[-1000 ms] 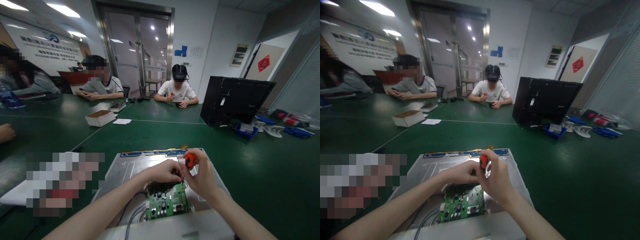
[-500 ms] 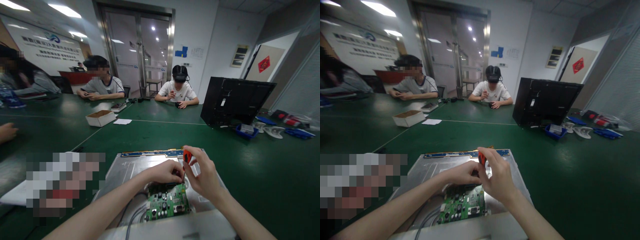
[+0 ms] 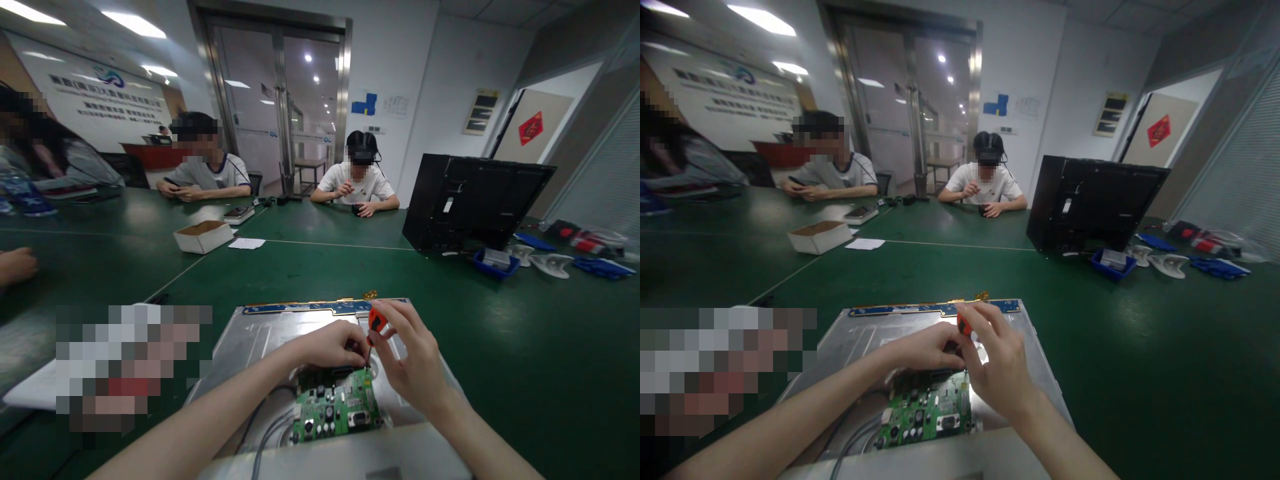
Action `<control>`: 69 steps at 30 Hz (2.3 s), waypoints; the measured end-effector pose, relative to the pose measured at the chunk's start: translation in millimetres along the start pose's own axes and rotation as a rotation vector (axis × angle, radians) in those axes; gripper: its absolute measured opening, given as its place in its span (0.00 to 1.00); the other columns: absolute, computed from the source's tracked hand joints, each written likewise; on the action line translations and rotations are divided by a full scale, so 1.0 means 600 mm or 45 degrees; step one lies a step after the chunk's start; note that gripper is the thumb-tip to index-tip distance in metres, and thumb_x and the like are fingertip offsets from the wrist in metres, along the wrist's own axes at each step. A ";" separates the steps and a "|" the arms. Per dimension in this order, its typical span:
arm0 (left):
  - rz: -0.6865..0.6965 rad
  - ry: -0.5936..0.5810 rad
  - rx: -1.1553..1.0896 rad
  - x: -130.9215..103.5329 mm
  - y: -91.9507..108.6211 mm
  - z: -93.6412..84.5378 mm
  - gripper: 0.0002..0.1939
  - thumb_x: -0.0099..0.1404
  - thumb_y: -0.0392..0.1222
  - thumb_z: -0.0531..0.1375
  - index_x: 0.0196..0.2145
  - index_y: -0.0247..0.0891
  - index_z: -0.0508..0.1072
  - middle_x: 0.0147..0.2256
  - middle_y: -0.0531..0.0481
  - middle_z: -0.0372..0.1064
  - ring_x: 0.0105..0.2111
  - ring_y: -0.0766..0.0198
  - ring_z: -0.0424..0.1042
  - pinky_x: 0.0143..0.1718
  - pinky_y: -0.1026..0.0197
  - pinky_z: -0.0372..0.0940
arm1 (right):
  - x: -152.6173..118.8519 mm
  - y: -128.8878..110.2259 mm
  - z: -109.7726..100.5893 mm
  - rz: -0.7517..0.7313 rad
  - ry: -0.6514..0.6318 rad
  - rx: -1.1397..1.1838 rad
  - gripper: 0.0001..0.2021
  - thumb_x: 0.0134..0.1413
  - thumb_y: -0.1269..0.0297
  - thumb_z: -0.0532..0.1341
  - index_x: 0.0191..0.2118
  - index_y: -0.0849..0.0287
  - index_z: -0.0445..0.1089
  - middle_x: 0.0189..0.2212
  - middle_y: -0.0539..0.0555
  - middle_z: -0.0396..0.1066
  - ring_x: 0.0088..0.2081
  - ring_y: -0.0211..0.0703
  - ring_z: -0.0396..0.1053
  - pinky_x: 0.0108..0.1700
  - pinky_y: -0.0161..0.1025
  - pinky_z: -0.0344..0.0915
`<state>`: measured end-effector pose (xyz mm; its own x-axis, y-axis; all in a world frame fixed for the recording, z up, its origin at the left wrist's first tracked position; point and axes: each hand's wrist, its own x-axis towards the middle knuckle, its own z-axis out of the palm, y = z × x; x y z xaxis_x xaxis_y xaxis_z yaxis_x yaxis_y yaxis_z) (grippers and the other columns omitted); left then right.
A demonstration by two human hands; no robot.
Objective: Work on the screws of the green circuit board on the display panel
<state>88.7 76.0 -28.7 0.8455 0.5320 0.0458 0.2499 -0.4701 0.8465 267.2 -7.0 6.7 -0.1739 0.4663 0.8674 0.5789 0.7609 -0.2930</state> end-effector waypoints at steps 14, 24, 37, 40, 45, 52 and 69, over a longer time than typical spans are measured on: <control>-0.020 -0.045 -0.043 0.001 -0.006 -0.003 0.02 0.60 0.35 0.66 0.32 0.36 0.80 0.29 0.53 0.74 0.30 0.63 0.70 0.34 0.64 0.63 | -0.012 0.017 0.010 0.059 0.145 0.077 0.16 0.68 0.68 0.58 0.57 0.52 0.56 0.35 0.51 0.74 0.30 0.42 0.75 0.31 0.38 0.75; -0.021 -0.037 -0.055 0.002 0.000 -0.003 0.01 0.58 0.33 0.66 0.30 0.37 0.78 0.27 0.55 0.70 0.29 0.64 0.68 0.32 0.65 0.61 | -0.004 0.009 0.002 0.043 -0.006 -0.009 0.20 0.71 0.72 0.52 0.64 0.50 0.61 0.47 0.59 0.72 0.38 0.44 0.76 0.32 0.38 0.76; -0.046 -0.047 -0.084 0.001 0.000 -0.004 0.02 0.59 0.33 0.67 0.32 0.36 0.79 0.30 0.54 0.73 0.31 0.64 0.69 0.35 0.65 0.63 | -0.009 0.013 0.007 0.089 0.123 0.083 0.15 0.68 0.69 0.59 0.56 0.53 0.58 0.38 0.53 0.75 0.28 0.39 0.75 0.32 0.37 0.74; -0.051 -0.046 -0.090 0.000 0.001 -0.003 0.03 0.59 0.32 0.67 0.32 0.36 0.79 0.30 0.54 0.73 0.31 0.64 0.70 0.35 0.64 0.63 | -0.008 0.011 0.006 0.085 0.101 0.091 0.16 0.68 0.70 0.58 0.57 0.54 0.57 0.38 0.53 0.75 0.28 0.39 0.75 0.32 0.37 0.74; -0.053 -0.040 -0.078 0.000 0.003 -0.002 0.04 0.59 0.30 0.66 0.31 0.36 0.78 0.29 0.55 0.72 0.30 0.65 0.69 0.35 0.64 0.63 | -0.003 0.010 -0.001 0.013 0.045 0.014 0.16 0.69 0.71 0.57 0.59 0.54 0.61 0.42 0.56 0.72 0.33 0.41 0.75 0.33 0.38 0.75; -0.037 -0.025 -0.050 0.001 0.003 -0.001 0.02 0.58 0.31 0.66 0.30 0.36 0.78 0.26 0.56 0.68 0.28 0.65 0.66 0.33 0.65 0.60 | 0.000 0.010 -0.003 -0.036 -0.023 -0.012 0.20 0.70 0.73 0.54 0.64 0.53 0.63 0.49 0.60 0.74 0.42 0.45 0.77 0.36 0.38 0.77; -0.062 -0.049 -0.049 0.000 0.005 -0.003 0.04 0.59 0.31 0.66 0.33 0.36 0.79 0.29 0.54 0.72 0.31 0.64 0.69 0.35 0.64 0.62 | -0.006 0.011 0.002 0.017 0.041 0.130 0.20 0.68 0.72 0.58 0.62 0.53 0.57 0.42 0.55 0.73 0.33 0.40 0.74 0.31 0.35 0.76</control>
<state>88.4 75.9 -25.3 0.8504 0.5260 -0.0160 0.2737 -0.4162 0.8671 270.6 -3.2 1.3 -0.1401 0.4631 0.8751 0.4963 0.7977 -0.3427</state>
